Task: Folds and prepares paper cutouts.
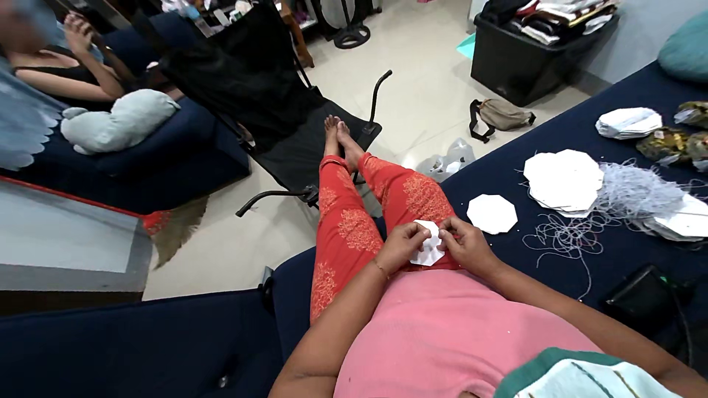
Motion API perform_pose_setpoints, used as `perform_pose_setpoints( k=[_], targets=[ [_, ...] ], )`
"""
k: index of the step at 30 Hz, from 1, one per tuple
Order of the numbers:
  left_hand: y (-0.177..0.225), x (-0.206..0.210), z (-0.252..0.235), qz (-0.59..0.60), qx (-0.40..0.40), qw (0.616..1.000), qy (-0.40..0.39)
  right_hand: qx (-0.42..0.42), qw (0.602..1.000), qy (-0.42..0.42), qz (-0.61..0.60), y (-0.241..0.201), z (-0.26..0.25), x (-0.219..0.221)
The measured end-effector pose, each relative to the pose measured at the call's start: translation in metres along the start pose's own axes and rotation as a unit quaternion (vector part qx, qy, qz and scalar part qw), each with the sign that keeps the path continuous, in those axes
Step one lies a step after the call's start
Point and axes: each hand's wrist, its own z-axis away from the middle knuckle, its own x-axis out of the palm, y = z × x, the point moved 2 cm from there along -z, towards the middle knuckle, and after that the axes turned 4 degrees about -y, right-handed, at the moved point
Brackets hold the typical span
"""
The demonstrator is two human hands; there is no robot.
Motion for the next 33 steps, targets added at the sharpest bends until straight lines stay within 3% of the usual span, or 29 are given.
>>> perform_pose_setpoints(
  k=[2,4,6,9,11,13,15,17,20,23,28,33],
  targets=[
    [0.004,-0.002,0.001,-0.088,-0.010,0.996,0.013,0.004,1.000,-0.001,0.004,0.001,0.000,0.000],
    [0.006,-0.005,0.002,-0.091,-0.017,0.995,0.028,0.001,1.000,-0.003,0.009,0.001,0.000,0.002],
    [0.007,-0.005,0.003,0.015,-0.013,0.998,0.057,-0.012,1.000,-0.001,0.027,0.001,0.001,0.003],
    [0.009,-0.003,0.005,0.209,0.011,0.972,0.105,-0.057,0.995,0.007,0.076,0.000,0.001,0.004],
    [0.005,-0.001,0.004,0.250,0.030,0.960,0.125,-0.097,0.989,0.009,0.111,-0.001,0.001,0.006],
    [0.002,0.002,0.002,0.198,0.045,0.969,0.140,-0.122,0.984,0.006,0.132,-0.004,0.002,0.007],
    [0.001,0.005,0.002,0.044,0.075,0.987,0.137,-0.127,0.982,0.006,0.140,-0.006,0.003,0.008],
    [0.000,0.007,0.000,-0.109,0.122,0.981,0.101,-0.120,0.983,0.013,0.138,-0.006,0.003,0.007],
    [0.000,0.010,-0.003,-0.201,0.150,0.966,0.062,-0.115,0.984,0.030,0.132,-0.004,0.003,0.008],
    [-0.001,0.009,-0.004,-0.207,0.132,0.967,0.066,-0.110,0.987,0.042,0.107,-0.002,0.002,0.008],
    [-0.006,0.004,-0.005,-0.077,0.109,0.989,0.070,-0.109,0.993,0.033,-0.037,0.004,-0.001,0.005],
    [-0.003,0.006,-0.005,-0.016,0.086,0.994,0.064,-0.104,0.988,0.077,-0.084,0.002,-0.004,0.003]
  ],
)
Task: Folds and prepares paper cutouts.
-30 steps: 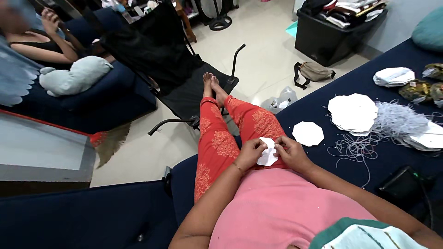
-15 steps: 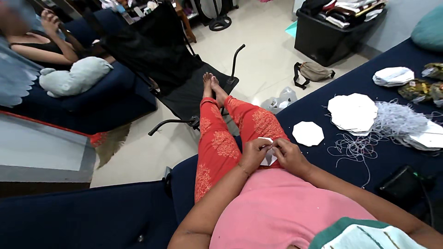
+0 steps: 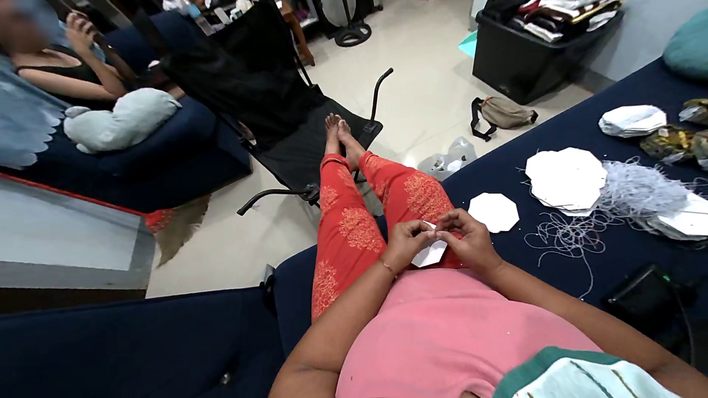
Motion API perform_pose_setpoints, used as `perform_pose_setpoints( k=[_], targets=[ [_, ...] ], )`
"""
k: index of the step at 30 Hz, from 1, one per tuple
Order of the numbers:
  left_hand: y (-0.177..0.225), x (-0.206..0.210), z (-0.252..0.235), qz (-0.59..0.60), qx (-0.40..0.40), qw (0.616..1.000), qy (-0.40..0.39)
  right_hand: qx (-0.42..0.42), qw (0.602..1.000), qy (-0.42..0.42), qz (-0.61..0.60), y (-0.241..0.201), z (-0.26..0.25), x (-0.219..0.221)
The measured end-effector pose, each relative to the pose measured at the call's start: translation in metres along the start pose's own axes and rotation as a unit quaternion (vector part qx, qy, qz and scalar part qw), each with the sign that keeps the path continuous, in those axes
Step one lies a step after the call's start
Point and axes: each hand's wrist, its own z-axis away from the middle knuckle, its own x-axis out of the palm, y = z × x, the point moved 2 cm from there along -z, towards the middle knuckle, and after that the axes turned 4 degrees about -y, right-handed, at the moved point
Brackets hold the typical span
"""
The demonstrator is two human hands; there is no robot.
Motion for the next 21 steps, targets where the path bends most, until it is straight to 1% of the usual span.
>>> perform_pose_setpoints(
  k=[4,7,10,13,15,18,21],
  targets=[
    [-0.003,0.003,-0.001,0.021,-0.010,0.999,0.024,-0.010,0.999,-0.019,0.024,0.002,0.000,0.003],
    [-0.005,0.005,-0.002,0.023,-0.013,0.999,0.038,-0.032,0.996,-0.017,0.084,0.001,0.001,0.006],
    [-0.001,0.007,-0.002,-0.001,-0.019,0.999,0.049,-0.074,0.985,-0.003,0.153,-0.001,0.001,0.006],
    [0.006,0.007,0.000,-0.055,-0.029,0.997,0.052,-0.112,0.975,0.003,0.193,-0.001,0.000,0.006],
    [0.011,0.008,0.001,-0.111,-0.028,0.992,0.048,-0.117,0.970,0.005,0.215,-0.001,0.000,0.007],
    [0.017,0.011,0.004,-0.196,-0.010,0.980,0.043,-0.097,0.965,-0.005,0.243,-0.003,-0.001,0.008],
    [0.018,0.014,0.006,-0.266,0.045,0.962,0.049,-0.064,0.969,-0.023,0.238,-0.006,-0.003,0.006]
  ],
)
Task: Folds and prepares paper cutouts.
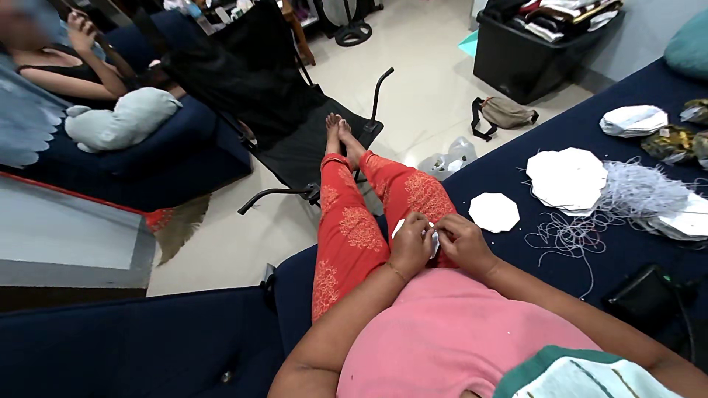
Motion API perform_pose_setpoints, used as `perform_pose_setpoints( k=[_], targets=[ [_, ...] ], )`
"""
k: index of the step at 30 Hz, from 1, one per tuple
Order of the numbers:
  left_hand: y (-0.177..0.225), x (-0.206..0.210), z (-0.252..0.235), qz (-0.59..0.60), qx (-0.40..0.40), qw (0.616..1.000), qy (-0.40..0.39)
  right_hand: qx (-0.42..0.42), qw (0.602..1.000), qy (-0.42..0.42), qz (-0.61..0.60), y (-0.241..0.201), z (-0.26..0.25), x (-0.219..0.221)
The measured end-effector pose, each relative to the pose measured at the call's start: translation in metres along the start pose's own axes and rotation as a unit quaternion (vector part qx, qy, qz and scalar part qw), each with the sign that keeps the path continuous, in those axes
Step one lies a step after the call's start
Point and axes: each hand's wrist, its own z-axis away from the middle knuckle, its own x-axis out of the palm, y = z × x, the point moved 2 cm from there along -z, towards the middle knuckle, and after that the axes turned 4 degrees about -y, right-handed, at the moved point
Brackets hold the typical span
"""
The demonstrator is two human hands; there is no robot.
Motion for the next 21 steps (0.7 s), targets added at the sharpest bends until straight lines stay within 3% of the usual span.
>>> perform_pose_setpoints(
  k=[3,6,13,17,21],
  targets=[
    [-0.005,0.007,0.002,-0.056,0.113,0.990,0.070,0.040,0.998,-0.025,-0.036,-0.003,-0.002,-0.005],
    [-0.005,0.008,0.002,-0.078,0.154,0.982,0.082,0.042,0.998,-0.010,-0.054,-0.003,-0.001,-0.005],
    [-0.012,0.000,-0.004,0.056,0.123,0.991,-0.016,-0.028,0.998,0.027,-0.055,0.001,0.003,-0.001],
    [-0.020,-0.004,-0.003,0.212,0.118,0.970,-0.014,-0.009,0.991,0.001,-0.130,0.005,0.002,-0.002],
    [-0.024,-0.005,-0.002,0.338,0.064,0.939,-0.018,0.018,0.973,-0.016,-0.230,0.003,-0.002,-0.006]
  ],
)
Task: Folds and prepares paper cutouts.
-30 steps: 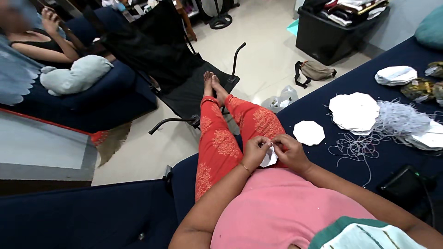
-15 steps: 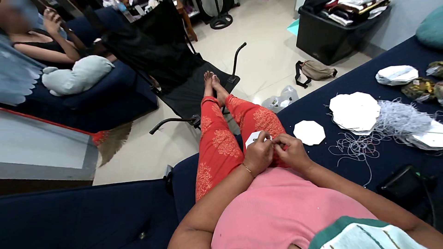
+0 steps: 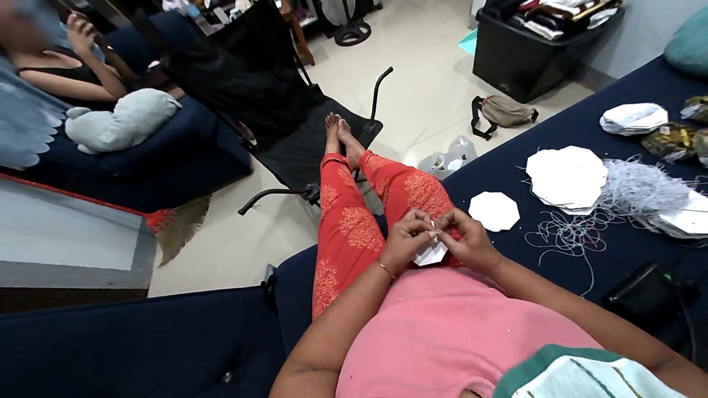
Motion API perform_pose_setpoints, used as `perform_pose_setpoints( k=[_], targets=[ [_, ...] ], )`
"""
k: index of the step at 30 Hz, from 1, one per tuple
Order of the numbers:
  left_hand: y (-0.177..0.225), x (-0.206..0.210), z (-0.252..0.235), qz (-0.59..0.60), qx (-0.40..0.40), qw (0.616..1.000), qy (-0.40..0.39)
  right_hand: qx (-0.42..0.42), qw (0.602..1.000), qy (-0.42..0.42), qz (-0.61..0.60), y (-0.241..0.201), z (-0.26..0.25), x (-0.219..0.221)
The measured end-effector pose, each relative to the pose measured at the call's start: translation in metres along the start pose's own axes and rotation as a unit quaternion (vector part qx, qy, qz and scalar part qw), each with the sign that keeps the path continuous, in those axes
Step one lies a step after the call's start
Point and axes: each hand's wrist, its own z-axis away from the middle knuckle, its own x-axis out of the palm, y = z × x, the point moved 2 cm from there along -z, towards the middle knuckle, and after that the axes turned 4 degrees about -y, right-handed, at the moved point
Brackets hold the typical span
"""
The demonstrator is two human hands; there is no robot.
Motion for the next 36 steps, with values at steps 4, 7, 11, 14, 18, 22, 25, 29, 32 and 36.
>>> perform_pose_setpoints(
  k=[4,7,11,14,18,22,25,29,32,36],
  targets=[
    [0.000,0.002,0.001,0.059,-0.030,0.998,0.006,0.013,0.998,0.020,-0.055,-0.001,0.000,-0.002],
    [0.001,0.003,0.000,0.048,-0.027,0.998,0.016,0.023,0.998,0.044,-0.046,0.000,0.004,-0.001],
    [0.001,0.001,-0.001,-0.024,0.001,0.999,0.028,0.017,0.999,0.040,0.000,-0.002,0.005,-0.003],
    [0.004,0.003,0.001,-0.091,0.021,0.995,0.028,-0.008,0.997,0.024,0.069,-0.005,0.006,-0.004],
    [0.006,0.006,0.002,-0.152,0.050,0.987,0.022,-0.072,0.980,0.033,0.185,-0.007,0.005,-0.004],
    [0.009,0.009,0.002,-0.186,0.023,0.982,0.011,-0.108,0.959,0.036,0.258,-0.007,0.005,-0.002],
    [0.012,0.010,0.002,-0.200,-0.004,0.980,0.006,-0.091,0.960,0.040,0.263,-0.006,0.004,-0.002],
    [0.016,0.008,-0.001,-0.160,-0.087,0.983,0.037,0.008,0.992,0.001,0.125,-0.008,0.005,-0.007],
    [0.014,0.005,0.000,-0.181,-0.114,0.975,0.055,-0.003,0.995,-0.094,-0.039,-0.021,0.002,-0.009],
    [0.015,0.008,0.002,-0.211,-0.055,0.973,0.070,-0.028,0.980,-0.141,-0.139,-0.034,-0.002,-0.011]
  ],
)
